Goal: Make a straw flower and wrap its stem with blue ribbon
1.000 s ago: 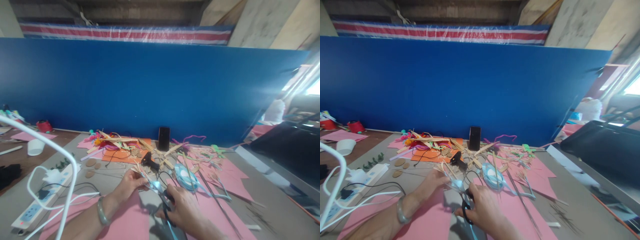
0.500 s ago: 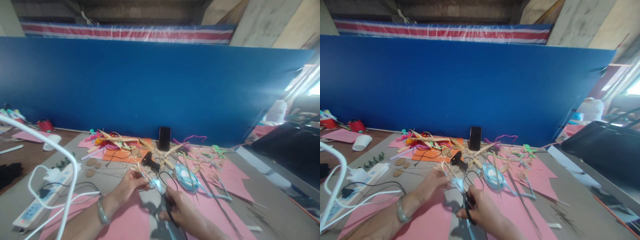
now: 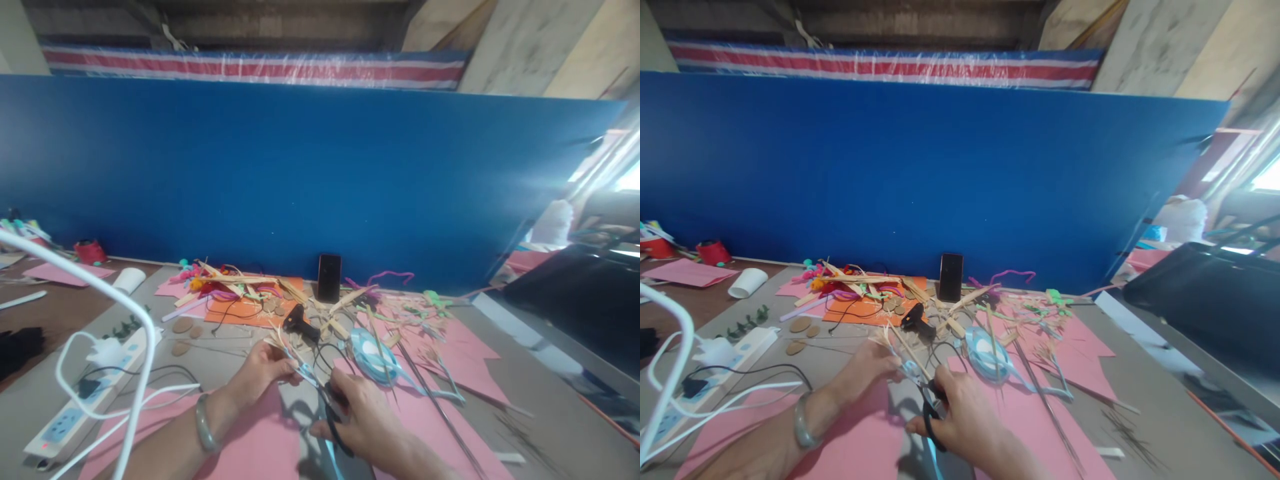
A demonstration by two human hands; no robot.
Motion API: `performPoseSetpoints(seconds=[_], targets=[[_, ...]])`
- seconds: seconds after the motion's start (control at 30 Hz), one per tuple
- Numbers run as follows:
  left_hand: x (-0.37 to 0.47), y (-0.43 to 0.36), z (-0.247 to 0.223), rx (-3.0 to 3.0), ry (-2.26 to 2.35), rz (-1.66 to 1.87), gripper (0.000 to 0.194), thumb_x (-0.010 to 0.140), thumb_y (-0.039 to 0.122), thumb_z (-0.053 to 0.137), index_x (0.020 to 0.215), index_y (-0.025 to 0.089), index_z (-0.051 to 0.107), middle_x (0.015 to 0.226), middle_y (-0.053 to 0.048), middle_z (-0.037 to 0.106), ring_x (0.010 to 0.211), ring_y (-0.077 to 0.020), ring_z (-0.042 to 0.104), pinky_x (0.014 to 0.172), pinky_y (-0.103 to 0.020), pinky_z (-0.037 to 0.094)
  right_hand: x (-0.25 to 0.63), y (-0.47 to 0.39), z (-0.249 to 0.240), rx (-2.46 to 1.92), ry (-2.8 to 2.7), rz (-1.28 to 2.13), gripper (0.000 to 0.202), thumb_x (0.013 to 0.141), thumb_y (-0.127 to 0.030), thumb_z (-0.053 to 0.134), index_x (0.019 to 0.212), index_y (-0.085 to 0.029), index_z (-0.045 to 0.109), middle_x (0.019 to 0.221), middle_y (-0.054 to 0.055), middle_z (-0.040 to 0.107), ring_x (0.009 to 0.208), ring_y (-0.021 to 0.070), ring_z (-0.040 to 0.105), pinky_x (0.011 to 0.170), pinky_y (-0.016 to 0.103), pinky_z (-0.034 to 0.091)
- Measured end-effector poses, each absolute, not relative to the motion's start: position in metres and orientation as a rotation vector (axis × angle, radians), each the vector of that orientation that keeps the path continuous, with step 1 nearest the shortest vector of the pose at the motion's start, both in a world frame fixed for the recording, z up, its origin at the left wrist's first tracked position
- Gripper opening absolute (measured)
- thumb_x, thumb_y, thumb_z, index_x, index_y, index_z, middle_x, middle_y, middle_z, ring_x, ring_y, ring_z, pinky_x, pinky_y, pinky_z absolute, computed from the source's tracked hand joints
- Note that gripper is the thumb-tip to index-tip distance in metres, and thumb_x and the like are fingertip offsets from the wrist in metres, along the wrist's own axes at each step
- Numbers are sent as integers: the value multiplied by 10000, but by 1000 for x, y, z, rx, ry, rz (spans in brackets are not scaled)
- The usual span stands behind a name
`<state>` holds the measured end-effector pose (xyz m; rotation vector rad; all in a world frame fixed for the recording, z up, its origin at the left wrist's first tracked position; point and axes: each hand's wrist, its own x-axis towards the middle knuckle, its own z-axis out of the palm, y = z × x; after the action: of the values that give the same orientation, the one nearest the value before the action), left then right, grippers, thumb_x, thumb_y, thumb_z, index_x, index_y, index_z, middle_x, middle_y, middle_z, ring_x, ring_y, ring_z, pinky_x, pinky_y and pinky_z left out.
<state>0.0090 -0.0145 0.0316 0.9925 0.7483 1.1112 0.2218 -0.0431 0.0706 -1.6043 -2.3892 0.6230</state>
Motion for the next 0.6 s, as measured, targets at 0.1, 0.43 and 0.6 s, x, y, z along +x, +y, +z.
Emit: performPoseSetpoints(seconds=[0.1, 0.43, 0.6], targets=[[10, -15, 32, 1021, 765, 1093, 202, 668, 275, 796, 688, 100, 699, 625, -82, 694, 576, -157, 623, 596, -263, 487, 221, -43, 70, -1620, -2386, 637, 492, 639, -584, 763, 693, -208, 449, 629, -26, 538, 562, 135, 452, 498, 244, 218], [13, -15, 28, 990, 758, 1089, 157, 631, 232, 802, 662, 104, 717, 596, -69, 684, 557, -147, 613, 579, -252, 483, 228, -43, 55, -1568, -2443, 361, 478, 712, -646, 691, 738, -204, 512, 696, 33, 600, 651, 195, 553, 552, 262, 263], [13, -17, 32, 939, 740, 1107, 206, 615, 241, 824, 677, 108, 678, 567, -51, 665, 531, -144, 604, 556, -252, 480, 225, -46, 63, -1567, -2455, 341, 458, 710, -610, 691, 766, -195, 509, 777, 59, 605, 703, 213, 547, 598, 276, 328]])
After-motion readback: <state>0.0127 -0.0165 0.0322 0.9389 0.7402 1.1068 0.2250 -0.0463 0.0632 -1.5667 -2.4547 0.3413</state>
